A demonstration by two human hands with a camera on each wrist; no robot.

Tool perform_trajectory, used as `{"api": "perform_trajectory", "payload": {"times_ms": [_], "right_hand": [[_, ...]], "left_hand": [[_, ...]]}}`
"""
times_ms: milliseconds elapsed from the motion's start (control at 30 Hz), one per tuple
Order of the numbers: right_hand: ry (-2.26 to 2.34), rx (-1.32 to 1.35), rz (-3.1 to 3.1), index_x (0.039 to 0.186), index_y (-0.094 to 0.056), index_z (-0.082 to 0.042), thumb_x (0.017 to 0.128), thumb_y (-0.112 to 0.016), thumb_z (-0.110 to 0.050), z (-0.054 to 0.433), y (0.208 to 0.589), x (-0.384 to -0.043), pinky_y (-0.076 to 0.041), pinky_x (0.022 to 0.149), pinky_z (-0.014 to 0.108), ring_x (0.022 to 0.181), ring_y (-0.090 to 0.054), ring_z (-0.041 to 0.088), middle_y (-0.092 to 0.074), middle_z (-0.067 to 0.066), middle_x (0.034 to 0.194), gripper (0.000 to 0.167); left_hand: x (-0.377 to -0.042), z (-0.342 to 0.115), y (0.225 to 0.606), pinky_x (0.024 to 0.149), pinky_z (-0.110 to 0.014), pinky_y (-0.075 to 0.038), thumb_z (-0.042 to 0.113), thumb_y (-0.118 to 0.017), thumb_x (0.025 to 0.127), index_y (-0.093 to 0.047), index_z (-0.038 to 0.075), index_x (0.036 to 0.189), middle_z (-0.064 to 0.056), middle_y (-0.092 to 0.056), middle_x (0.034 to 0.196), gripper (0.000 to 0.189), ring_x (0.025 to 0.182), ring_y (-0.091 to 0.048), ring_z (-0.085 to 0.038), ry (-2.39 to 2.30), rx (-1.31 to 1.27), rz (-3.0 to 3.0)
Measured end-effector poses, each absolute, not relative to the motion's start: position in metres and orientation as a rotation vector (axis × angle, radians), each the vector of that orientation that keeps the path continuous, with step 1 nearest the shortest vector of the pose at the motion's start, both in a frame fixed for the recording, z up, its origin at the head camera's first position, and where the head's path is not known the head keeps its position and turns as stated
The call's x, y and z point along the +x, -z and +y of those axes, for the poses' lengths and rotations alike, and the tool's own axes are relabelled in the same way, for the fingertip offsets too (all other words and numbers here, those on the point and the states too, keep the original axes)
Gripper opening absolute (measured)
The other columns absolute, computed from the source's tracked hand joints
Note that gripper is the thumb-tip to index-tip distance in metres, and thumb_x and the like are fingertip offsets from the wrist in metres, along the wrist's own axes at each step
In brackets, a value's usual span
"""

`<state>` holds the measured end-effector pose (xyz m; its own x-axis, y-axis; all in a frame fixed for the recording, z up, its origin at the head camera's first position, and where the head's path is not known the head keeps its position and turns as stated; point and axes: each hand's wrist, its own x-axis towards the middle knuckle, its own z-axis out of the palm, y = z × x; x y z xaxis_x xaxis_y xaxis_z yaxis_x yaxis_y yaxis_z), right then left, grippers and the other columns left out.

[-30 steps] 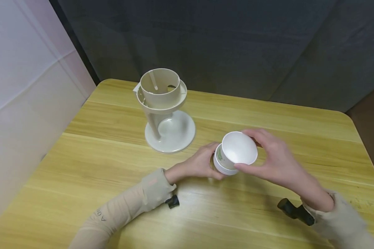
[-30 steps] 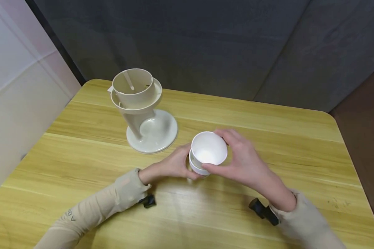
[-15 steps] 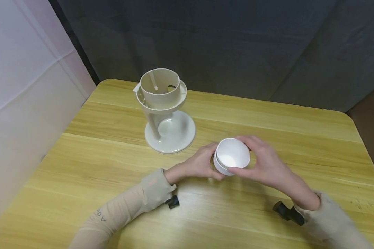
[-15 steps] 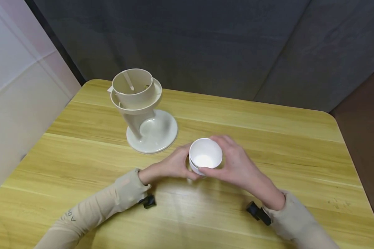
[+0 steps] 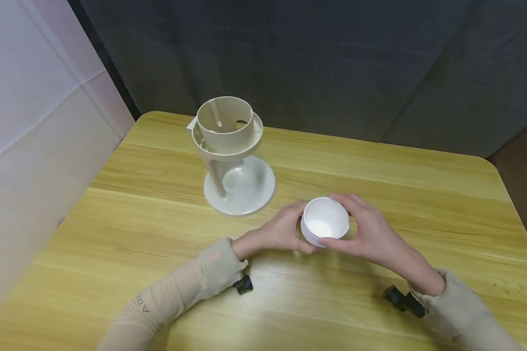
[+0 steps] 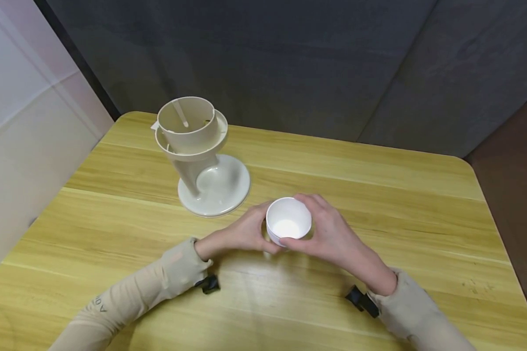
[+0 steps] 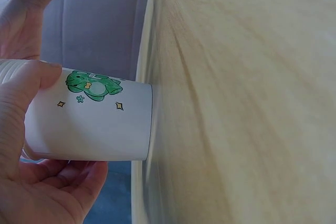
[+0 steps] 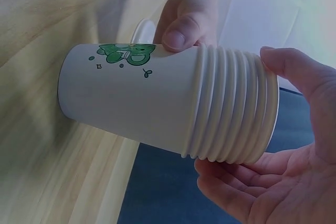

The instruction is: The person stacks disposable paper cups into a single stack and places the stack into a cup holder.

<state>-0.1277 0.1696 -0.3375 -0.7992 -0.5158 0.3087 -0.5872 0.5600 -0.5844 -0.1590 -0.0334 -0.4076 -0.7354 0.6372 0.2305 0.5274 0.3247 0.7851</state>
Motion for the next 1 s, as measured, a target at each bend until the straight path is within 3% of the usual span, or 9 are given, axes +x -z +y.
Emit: {"api": "perform_trajectory", "payload": {"times_ms": [1000], "right_hand": [[-1.065, 0.939, -2.706, 0.127, -0.052, 0.002, 0.064, -0.085, -0.022, 0.1707, 0.3392, -0.1243, -0.051, 0.075, 0.045, 0.095, -0.058, 0.026, -0.059, 0.015, 0.115, 0.075]], "left_hand": [[-0.1575, -0.0354, 0.4052, 0.093, -0.025, -0.043, 0.018, -0.086, 0.062, -0.048, -0.002, 0.127, -0.013, -0.058, 0.118, 0.078, 0.107, -0.054, -0.020, -1.335, 1.085, 2.470]]}}
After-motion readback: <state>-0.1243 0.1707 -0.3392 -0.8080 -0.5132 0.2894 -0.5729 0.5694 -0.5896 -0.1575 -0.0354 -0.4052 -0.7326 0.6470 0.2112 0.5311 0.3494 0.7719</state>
